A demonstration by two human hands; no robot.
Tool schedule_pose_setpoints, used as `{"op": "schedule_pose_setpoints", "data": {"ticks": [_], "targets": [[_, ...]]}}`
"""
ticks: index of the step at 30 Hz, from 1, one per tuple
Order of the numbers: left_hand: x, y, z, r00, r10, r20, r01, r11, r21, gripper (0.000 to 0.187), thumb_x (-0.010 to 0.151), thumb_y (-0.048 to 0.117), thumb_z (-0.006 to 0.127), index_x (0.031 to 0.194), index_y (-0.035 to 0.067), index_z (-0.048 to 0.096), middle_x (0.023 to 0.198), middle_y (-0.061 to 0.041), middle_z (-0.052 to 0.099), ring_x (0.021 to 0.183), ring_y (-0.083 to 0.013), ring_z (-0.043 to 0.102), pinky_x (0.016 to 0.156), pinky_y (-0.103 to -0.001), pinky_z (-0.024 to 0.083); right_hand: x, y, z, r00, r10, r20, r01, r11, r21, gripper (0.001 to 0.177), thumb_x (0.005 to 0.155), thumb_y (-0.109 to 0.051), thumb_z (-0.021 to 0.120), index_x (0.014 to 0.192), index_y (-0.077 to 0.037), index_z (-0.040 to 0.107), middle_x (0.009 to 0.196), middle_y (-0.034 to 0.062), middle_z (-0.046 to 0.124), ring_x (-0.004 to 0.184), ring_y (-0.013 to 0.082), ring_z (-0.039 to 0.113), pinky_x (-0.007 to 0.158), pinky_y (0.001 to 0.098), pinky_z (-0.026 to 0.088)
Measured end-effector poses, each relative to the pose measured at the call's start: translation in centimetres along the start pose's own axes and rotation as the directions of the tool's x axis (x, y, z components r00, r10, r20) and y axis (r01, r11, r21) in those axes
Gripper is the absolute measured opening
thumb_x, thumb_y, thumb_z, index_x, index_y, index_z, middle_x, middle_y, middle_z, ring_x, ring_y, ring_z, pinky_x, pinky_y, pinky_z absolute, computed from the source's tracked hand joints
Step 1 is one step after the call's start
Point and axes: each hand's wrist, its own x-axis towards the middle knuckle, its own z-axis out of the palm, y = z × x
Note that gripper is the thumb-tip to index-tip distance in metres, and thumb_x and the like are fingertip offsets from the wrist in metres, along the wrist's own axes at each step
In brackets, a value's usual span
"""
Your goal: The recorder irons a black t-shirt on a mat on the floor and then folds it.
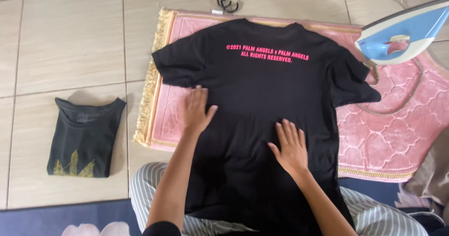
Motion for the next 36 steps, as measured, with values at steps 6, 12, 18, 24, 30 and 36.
{"op": "schedule_pose_setpoints", "data": {"ticks": [6, 12, 18, 24, 30, 36], "targets": [[1.5, -0.4, -2.5, 0.956, -0.293, -0.021, 0.293, 0.956, 0.017, 0.067, 0.100, 0.048, 0.057, 0.151, 0.007, 0.041, 0.165, -0.013, 0.039, 0.151, -0.0296, 0.036, 0.121, -0.052, 0.026, -1.0, 5.9, 4.0, 0.924, 0.135, -0.359, -0.047, 0.969, 0.244, 0.073, 0.100, -0.048, 0.051, 0.156, -0.001, 0.041, 0.165, 0.0177, 0.035, 0.154, 0.0333, 0.029, 0.124, 0.0525, 0.024], [6.9, -3.2, -2.5, 0.664, -0.742, -0.096, 0.696, 0.660, -0.283, 0.082, 0.085, 0.041, 0.081, 0.138, -0.008, 0.041, 0.119, -0.026, 0.062, 0.110, -0.0393, 0.062, 0.094, -0.049, 0.050, 2.5, 9.4, 4.8, 0.822, 0.348, -0.452, -0.216, 0.923, 0.318, 0.072, 0.107, -0.048, 0.046, 0.159, 0.002, 0.039, 0.167, 0.0270, 0.032, 0.156, 0.0411, 0.028, 0.126, 0.0553, 0.021], [7.3, -5.0, -0.8, 0.629, -0.776, 0.037, 0.677, 0.524, -0.516, 0.057, 0.087, 0.018, 0.074, 0.138, 0.008, 0.051, 0.097, -0.009, 0.073, 0.091, -0.0250, 0.073, 0.086, -0.039, 0.057, 2.5, 8.8, 3.8, 0.838, 0.369, -0.402, -0.271, 0.921, 0.280, 0.071, 0.107, -0.050, 0.040, 0.158, -0.001, 0.040, 0.167, 0.0256, 0.032, 0.155, 0.0406, 0.028, 0.125, 0.0576, 0.019], [3.7, 0.7, -2.8, 0.628, -0.645, -0.435, 0.446, 0.757, -0.478, 0.057, 0.100, 0.013, 0.065, 0.149, -0.003, 0.041, 0.140, -0.028, 0.047, 0.125, -0.0395, 0.049, 0.098, -0.051, 0.045, 2.6, 9.0, 4.2, 0.829, 0.391, -0.400, -0.299, 0.914, 0.275, 0.069, 0.108, -0.047, 0.042, 0.160, -0.002, 0.040, 0.168, 0.0262, 0.031, 0.156, 0.0407, 0.028, 0.126, 0.0575, 0.019], [-0.3, 3.7, -5.7, 0.945, -0.166, 0.283, 0.213, 0.966, -0.144, 0.053, 0.092, 0.032, 0.062, 0.142, 0.015, 0.053, 0.152, -0.005, 0.050, 0.152, -0.0247, 0.036, 0.124, -0.047, 0.033, 1.3, 10.9, 4.6, 0.838, 0.311, -0.448, -0.239, 0.948, 0.211, 0.071, 0.108, -0.046, 0.047, 0.162, -0.002, 0.039, 0.169, 0.0255, 0.032, 0.157, 0.0412, 0.027, 0.126, 0.0579, 0.020], [-4.9, -2.3, -0.5, 0.960, -0.258, 0.106, 0.249, 0.964, 0.087, 0.072, 0.104, 0.044, 0.044, 0.160, 0.001, 0.030, 0.167, -0.018, 0.023, 0.154, -0.0329, 0.016, 0.120, -0.054, 0.006, -0.2, 13.6, 5.7, 0.878, 0.274, -0.393, -0.206, 0.956, 0.207, 0.076, 0.105, -0.045, 0.050, 0.162, 0.002, 0.032, 0.169, 0.0218, 0.031, 0.156, 0.0394, 0.028, 0.125, 0.0596, 0.018]]}}
